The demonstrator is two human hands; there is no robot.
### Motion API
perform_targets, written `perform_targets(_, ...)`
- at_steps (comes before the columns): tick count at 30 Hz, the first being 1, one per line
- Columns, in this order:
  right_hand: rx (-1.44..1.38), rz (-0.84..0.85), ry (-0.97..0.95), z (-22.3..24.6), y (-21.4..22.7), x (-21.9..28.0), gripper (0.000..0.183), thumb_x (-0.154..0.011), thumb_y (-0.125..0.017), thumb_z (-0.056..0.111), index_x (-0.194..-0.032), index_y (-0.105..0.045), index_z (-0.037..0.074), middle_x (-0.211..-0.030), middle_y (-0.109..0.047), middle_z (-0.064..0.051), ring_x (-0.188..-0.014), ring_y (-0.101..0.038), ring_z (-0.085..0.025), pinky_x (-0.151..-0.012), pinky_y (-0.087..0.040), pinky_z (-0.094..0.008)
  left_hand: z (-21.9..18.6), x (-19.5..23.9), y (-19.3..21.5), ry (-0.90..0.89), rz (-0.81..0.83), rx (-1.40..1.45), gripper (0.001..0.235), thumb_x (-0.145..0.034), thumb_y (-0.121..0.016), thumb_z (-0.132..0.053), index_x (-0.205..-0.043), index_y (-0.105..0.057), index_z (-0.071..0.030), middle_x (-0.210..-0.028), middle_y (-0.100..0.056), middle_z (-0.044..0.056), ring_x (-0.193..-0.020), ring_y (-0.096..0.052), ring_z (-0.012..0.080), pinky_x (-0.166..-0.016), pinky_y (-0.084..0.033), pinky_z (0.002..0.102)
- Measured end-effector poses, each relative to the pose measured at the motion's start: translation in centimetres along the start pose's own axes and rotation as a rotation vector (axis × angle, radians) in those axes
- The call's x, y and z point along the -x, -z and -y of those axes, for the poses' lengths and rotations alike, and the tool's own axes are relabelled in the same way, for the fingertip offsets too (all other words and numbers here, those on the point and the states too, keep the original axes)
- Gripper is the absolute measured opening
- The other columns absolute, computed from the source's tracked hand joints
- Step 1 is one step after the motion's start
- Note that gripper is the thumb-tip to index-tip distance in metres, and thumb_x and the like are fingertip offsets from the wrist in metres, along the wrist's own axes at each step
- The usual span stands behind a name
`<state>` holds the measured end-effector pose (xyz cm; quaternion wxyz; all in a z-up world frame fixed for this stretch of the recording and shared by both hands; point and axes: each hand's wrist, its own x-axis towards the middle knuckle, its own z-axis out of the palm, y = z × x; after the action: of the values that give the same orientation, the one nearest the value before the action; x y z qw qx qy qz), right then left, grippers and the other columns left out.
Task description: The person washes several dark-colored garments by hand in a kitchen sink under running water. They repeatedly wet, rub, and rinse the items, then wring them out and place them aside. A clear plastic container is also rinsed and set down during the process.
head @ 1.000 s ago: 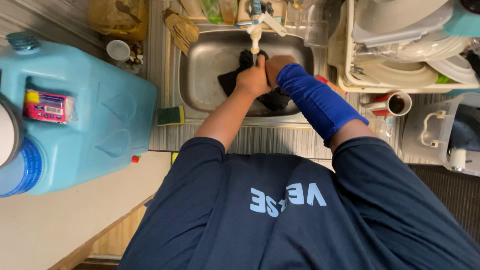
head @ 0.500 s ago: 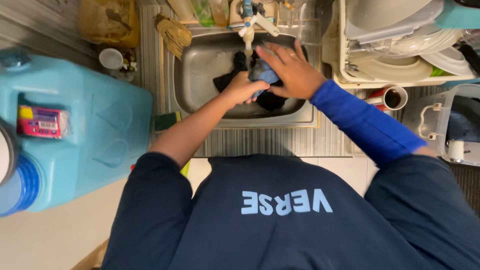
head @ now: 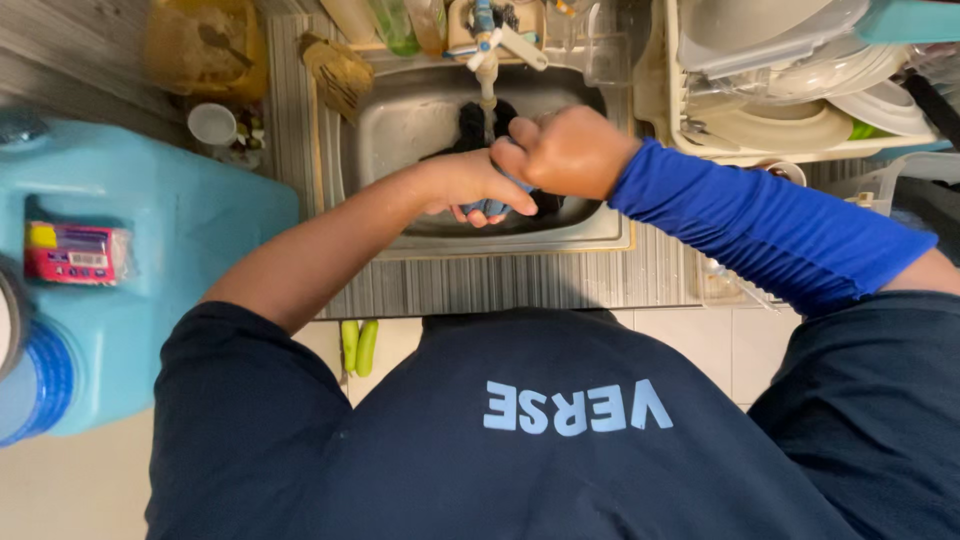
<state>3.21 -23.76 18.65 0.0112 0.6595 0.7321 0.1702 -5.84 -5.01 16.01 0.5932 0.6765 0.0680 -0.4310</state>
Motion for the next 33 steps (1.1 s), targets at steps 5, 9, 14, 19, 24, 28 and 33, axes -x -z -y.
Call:
perform_targets(5, -0.064, 0.225, -0.155, 2.1, -4.2, -1.8, 0.019, -0.087, -0.066, 0.025, -0.094, -0.071, 0.009, -0.075, -0.069, -0.011, -0.058, -0.07, -0.026, -0.044, -0.053, -0.039, 2.8, -2.9, 0.2, 0.019, -0.245, -0.207, 0.025, -0.073, -0.073, -0.033, -0.083, -0.066, -0.011, -0.06, -0.06, 0.002, -0.042, -0.052, 0.0127, -0.037, -0.034, 0.03)
perform_targets(9, -0.183, 0.414, -0.294, 2.9, -8.8, -3.1, 0.017, -0.09, -0.064, 0.023, -0.088, -0.076, 0.011, -0.079, -0.075, -0.015, -0.071, -0.074, -0.034, -0.057, -0.057, -0.047, 6.3, -6.5, 0.4, 0.069, -0.43, -0.234, 0.033, -0.072, -0.077, -0.039, -0.078, -0.068, -0.007, -0.059, -0.065, 0.005, -0.046, -0.058, 0.0165, -0.042, -0.045, 0.032)
perform_targets(14, -0.256, 0.596, -0.403, 2.4, -11.6, -3.1, 0.015, -0.081, -0.07, 0.021, -0.085, -0.078, 0.009, -0.084, -0.076, -0.017, -0.078, -0.074, -0.037, -0.061, -0.058, -0.048, 8.5, -8.6, 0.8, 0.017, -0.511, -0.25, 0.036, -0.072, -0.079, -0.04, -0.076, -0.07, -0.005, -0.062, -0.067, 0.008, -0.049, -0.063, 0.0174, -0.048, -0.052, 0.031)
perform_targets(19, -0.341, 0.712, -0.513, 2.3, -12.2, -2.6, 0.023, -0.063, -0.078, 0.013, -0.086, -0.078, 0.012, -0.089, -0.076, -0.017, -0.086, -0.074, -0.037, -0.068, -0.059, -0.049, 8.8, -8.1, -0.5, -0.118, -0.54, -0.237, 0.044, -0.071, -0.081, -0.043, -0.083, -0.07, -0.002, -0.066, -0.07, 0.012, -0.055, -0.067, 0.0179, -0.055, -0.054, 0.033)
perform_targets(24, -0.521, 0.586, -0.688, 2.2, -12.9, 3.3, 0.023, -0.067, -0.076, 0.018, -0.088, -0.078, 0.01, -0.091, -0.074, -0.02, -0.092, -0.071, -0.041, -0.078, -0.057, -0.051, 8.5, -11.0, -1.5, -0.234, -0.647, -0.559, 0.069, -0.068, -0.084, -0.045, -0.118, -0.059, -0.005, -0.087, -0.072, 0.02, -0.078, -0.07, 0.0301, -0.07, -0.056, 0.04)
perform_targets(28, -0.8, 0.298, -1.047, 4.7, -13.5, 9.6, 0.044, -0.068, -0.081, 0.025, -0.104, -0.071, 0.003, -0.095, -0.073, -0.023, -0.094, -0.071, -0.043, -0.083, -0.056, -0.049, 10.5, -15.6, -1.0, -0.412, -0.61, -0.65, 0.07, -0.078, -0.084, -0.053, -0.124, -0.058, -0.007, -0.095, -0.074, 0.02, -0.086, -0.07, 0.0303, -0.077, -0.055, 0.041)
perform_targets(33, -0.82, -0.272, -1.251, 9.4, -10.9, 21.1, 0.057, -0.082, -0.086, 0.031, -0.128, -0.066, 0.004, -0.122, -0.072, -0.022, -0.111, -0.071, -0.037, -0.098, -0.057, -0.044, 14.5, -25.8, 1.5, -0.342, -0.503, 0.0, 0.05, -0.091, -0.073, -0.055, -0.109, -0.066, -0.009, -0.083, -0.068, 0.0, -0.069, -0.062, 0.0117, -0.06, -0.052, 0.028)
